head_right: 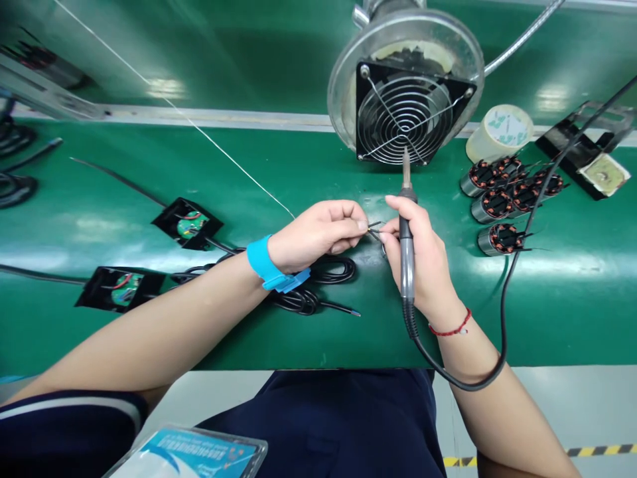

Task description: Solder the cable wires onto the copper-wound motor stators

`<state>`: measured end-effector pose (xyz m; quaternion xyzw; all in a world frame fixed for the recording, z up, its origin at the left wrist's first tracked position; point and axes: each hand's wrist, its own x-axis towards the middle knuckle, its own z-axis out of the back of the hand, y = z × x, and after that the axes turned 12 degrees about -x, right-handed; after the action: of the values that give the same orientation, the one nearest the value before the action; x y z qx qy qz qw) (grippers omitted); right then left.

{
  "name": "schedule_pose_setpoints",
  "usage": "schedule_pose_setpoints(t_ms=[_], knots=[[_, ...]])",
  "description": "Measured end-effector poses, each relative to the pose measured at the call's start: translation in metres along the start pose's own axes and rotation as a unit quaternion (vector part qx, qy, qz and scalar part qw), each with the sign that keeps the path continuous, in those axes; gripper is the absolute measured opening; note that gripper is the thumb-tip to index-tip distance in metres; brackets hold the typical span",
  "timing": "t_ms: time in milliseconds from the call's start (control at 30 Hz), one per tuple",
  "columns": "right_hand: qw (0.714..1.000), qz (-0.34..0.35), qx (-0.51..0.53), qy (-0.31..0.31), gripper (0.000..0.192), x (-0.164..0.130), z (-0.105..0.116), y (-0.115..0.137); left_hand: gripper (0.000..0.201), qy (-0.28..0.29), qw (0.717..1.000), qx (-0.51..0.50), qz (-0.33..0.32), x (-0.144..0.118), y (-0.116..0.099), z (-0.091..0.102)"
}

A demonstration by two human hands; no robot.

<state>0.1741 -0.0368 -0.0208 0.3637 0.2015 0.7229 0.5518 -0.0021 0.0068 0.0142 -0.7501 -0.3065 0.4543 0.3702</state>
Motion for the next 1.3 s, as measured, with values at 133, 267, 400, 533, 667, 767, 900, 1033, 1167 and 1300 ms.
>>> schedule_pose_setpoints(t_ms=[133,267,400,533,667,767,900,1033,1167,1300], knots=[[1.0,-0.006,-0.005,-0.023,0.048,-0.001,-0.003,0.003,0.021,0.021,0.999,-0.026,0.021,0.001,0.001,0.002],[0.998,0.034,-0.031,-0.046,0.053,0.0,-0.003,0.0,0.022,0.019,0.999,-0.041,0.025,0.003,0.001,0.002],[0.989,0.1,-0.101,-0.048,0.056,0.001,-0.001,-0.003,0.023,0.016,0.998,-0.052,0.027,0.003,0.001,0.002],[0.983,0.107,-0.134,-0.066,0.043,0.001,-0.003,0.001,0.023,0.045,0.996,-0.067,0.038,0.003,0.001,0.003],[0.988,0.061,-0.102,-0.096,0.037,0.0,-0.01,0.007,0.024,0.061,0.997,-0.017,0.044,0.001,0.001,-0.003],[0.99,0.052,-0.084,-0.104,0.04,0.001,-0.011,0.006,0.023,-0.002,1.0,-0.014,-0.008,0.004,-0.001,-0.004],[0.985,0.06,-0.086,-0.135,0.044,-0.001,-0.004,-0.003,0.02,-0.128,0.985,-0.026,-0.113,0.021,-0.009,0.019],[0.978,0.062,-0.09,-0.176,0.039,-0.003,0.005,-0.01,0.021,-0.25,0.937,0.005,-0.244,0.036,-0.019,0.056],[0.982,0.062,-0.059,-0.166,0.034,-0.007,0.005,-0.008,0.025,-0.262,0.902,0.042,-0.341,0.026,-0.012,0.053],[0.99,0.068,0.006,-0.12,0.038,-0.009,-0.001,-0.004,0.015,-0.078,0.968,-0.06,-0.229,0.009,0.011,0.015]])
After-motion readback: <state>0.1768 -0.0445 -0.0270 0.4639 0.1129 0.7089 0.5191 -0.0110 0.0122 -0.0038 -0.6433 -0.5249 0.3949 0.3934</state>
